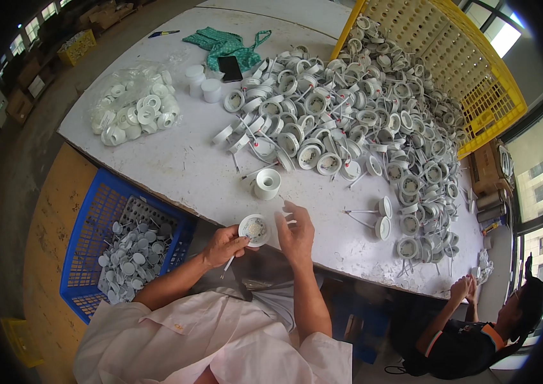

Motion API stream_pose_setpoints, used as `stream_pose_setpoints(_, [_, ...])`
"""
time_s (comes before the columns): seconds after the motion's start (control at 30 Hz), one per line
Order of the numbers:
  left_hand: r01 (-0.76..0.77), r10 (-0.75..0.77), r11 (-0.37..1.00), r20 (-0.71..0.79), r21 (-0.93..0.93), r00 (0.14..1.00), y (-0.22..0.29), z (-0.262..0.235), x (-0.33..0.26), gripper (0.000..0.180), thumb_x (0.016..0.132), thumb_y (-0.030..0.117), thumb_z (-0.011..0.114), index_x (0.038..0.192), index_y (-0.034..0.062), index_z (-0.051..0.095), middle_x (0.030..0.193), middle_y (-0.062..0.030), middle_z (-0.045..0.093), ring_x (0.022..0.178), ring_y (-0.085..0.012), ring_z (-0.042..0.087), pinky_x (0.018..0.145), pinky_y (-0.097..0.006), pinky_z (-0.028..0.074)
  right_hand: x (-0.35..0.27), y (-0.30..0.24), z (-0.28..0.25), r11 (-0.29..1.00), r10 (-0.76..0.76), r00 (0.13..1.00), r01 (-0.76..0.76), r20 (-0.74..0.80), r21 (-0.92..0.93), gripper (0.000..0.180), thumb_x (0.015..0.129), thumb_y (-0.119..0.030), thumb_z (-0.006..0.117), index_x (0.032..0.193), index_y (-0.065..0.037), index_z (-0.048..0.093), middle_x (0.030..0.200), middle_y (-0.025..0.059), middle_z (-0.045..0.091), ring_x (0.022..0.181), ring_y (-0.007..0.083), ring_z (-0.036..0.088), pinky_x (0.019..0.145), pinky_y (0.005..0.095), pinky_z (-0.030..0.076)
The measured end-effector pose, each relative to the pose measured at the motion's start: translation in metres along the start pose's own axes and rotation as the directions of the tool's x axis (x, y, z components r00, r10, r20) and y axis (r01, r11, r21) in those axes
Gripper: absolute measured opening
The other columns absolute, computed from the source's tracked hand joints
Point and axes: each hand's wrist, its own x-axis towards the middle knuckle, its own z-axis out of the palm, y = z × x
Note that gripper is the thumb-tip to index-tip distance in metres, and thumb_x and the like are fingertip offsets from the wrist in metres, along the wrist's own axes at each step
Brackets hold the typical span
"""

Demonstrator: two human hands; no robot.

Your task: The person assembles light components by picking up circular LED bases and pressing plastic housing rings onto them by hand.

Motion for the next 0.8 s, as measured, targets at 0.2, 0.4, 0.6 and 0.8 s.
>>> stream_pose_setpoints(0.2, [0.036,-0.042,0.991,-0.041,-0.128,0.998,-0.013,-0.010,-0.009,0.025,0.094,0.011,0.056,0.114,-0.0028,0.056,0.098,-0.0112,0.066,0.062,-0.0057,0.052,0.055,-0.019,0.043,0.056,0.009,0.018,0.803,-0.394,0.919,0.360,0.029,-0.475,0.058,0.074,-0.026,0.079,0.121,0.000,0.056,0.123,0.0211,0.052,0.110,0.0341,0.051,0.088,0.0416,0.046])
stream_pose_setpoints(0.4, [0.021,-0.031,0.992,-0.075,-0.127,0.997,-0.020,-0.023,-0.011,0.026,0.094,0.012,0.057,0.115,-0.0022,0.056,0.099,-0.0076,0.064,0.065,-0.0075,0.056,0.056,-0.020,0.046,0.070,0.005,0.027,0.831,-0.294,0.952,0.297,0.083,-0.469,0.061,0.071,-0.027,0.081,0.121,-0.001,0.056,0.124,0.0208,0.051,0.113,0.0363,0.048,0.094,0.0425,0.042])
stream_pose_setpoints(0.6, [0.002,-0.019,0.974,-0.068,-0.229,0.997,-0.010,-0.022,-0.010,0.031,0.094,0.015,0.057,0.119,-0.0022,0.053,0.104,-0.0090,0.064,0.085,-0.0132,0.064,0.056,-0.020,0.047,0.071,0.007,0.030,0.874,-0.341,0.939,0.337,0.052,-0.351,0.061,0.070,-0.024,0.082,0.122,-0.004,0.057,0.123,0.0174,0.053,0.113,0.0315,0.051,0.091,0.0395,0.045])
stream_pose_setpoints(0.8, [0.027,-0.049,0.961,-0.073,-0.276,0.996,-0.011,-0.021,-0.010,0.030,0.095,0.016,0.056,0.120,-0.0011,0.053,0.105,-0.0099,0.064,0.090,-0.0176,0.067,0.054,-0.020,0.045,0.063,0.002,0.026,0.942,-0.278,0.960,0.274,0.006,-0.196,0.051,0.072,-0.018,0.078,0.118,-0.005,0.058,0.119,0.0139,0.056,0.108,0.0272,0.055,0.090,0.0379,0.046])
